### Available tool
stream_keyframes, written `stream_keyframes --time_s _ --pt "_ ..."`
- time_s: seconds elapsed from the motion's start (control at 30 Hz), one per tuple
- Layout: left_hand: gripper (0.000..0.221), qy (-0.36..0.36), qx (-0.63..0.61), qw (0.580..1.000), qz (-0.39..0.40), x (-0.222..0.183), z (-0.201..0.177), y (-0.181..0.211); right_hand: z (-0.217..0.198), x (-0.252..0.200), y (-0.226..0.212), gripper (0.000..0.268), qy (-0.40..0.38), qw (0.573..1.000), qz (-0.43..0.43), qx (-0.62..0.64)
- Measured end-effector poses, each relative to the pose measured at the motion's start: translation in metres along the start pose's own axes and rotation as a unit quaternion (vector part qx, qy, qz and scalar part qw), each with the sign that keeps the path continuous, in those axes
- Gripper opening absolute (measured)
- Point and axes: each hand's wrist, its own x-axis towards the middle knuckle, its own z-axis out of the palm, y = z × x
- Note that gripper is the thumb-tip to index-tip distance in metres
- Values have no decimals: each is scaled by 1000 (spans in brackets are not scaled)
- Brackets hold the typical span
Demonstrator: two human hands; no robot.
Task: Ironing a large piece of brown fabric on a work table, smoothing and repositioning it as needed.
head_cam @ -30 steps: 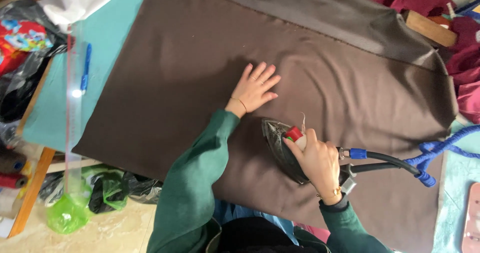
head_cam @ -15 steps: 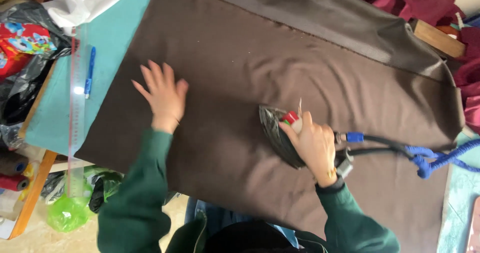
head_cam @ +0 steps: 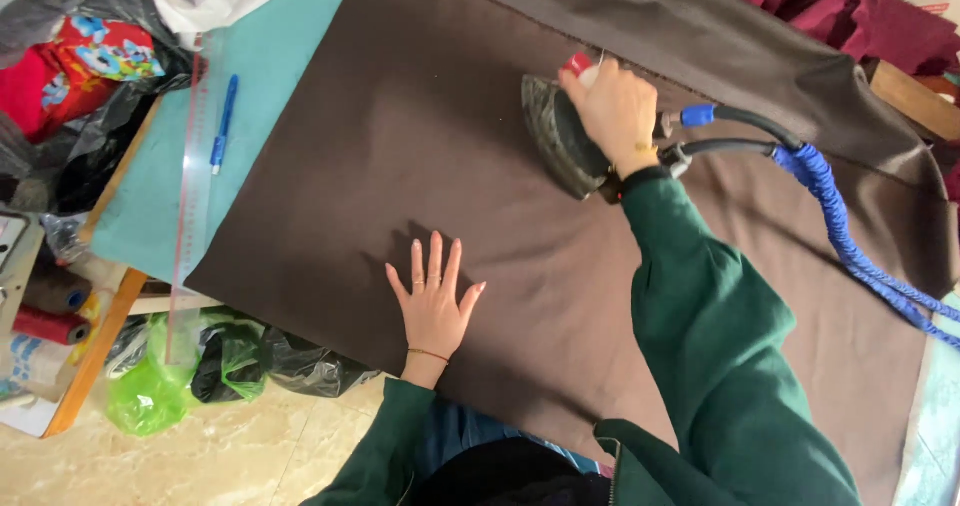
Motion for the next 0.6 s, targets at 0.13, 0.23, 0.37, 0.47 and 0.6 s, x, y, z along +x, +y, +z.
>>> stream_keyframes --time_s 0.13,0.23,0.37,0.47,0.6 --pt "73 4 2 1000 -1 0 0 -2 7 22 3 75 -8 1000 18 -1" --pt "74 -15 -12 1000 -4 0 2 -1 -5 24 0 74 -44 999 23 23" --pt "77 -4 11 1000 -21 -5 6 4 -10 20 0 74 -51 998 14 37" --pt "84 14 35 998 -53 -11 1 21 -17 16 -3 71 -65 997 8 43" --pt "90 -16 14 1000 -23 -26 -13 46 -44 -21 -18 68 -103 993 14 59"
